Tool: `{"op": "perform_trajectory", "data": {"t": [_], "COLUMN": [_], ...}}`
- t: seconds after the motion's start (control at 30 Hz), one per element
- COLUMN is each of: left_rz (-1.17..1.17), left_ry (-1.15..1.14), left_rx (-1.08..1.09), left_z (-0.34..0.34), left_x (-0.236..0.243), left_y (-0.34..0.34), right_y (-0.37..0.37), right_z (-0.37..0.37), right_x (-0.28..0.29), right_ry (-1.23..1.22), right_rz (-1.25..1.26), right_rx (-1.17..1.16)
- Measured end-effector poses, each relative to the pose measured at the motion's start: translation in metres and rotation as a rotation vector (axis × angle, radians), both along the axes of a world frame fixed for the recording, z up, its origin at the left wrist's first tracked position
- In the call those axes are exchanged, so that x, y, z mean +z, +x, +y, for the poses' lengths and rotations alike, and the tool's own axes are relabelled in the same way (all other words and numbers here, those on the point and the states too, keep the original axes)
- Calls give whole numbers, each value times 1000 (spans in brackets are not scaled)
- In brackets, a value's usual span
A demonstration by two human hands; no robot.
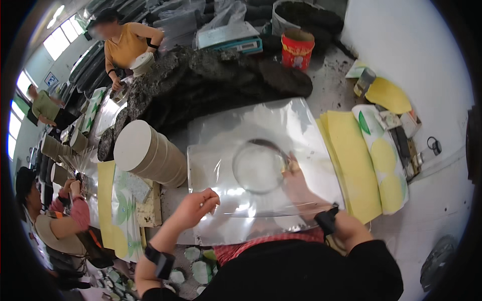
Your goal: The worker is packaging seaweed into molds and sealing them in plastic packaging.
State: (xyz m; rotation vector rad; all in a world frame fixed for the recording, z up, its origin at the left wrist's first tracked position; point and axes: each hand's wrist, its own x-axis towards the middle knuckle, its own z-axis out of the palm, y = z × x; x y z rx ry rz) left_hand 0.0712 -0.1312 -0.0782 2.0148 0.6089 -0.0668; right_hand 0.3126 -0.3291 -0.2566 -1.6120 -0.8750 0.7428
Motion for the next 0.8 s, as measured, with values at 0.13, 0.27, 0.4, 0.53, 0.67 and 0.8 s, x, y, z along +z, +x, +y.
{"op": "perform_trajectory", "data": {"t": [0.13, 0.27, 0.4, 0.53, 0.67, 0.8], "left_rz": [108, 111, 420, -433, -135, 194], "left_ry": [433, 502, -56, 754, 1325, 1095], "left_rx": [-140, -312, -443, 264, 357, 369], "left_z": [-21, -27, 7, 71, 92, 95], "left_x": [-78, -110, -45, 25, 76, 71], "left_y": [-35, -20, -3, -27, -18, -26], "right_y": [-22, -5, 45, 161, 315, 374], "right_z": [-52, -79, -57, 38, 116, 189], "right_x": [60, 58, 64, 85, 63, 20], "right_ry": [-425, -297, -195, -52, 21, 67], "right_rz": [-423, -253, -438, -31, -521, -575], "right_rx": [836, 1082, 1139, 452, -259, -594]}}
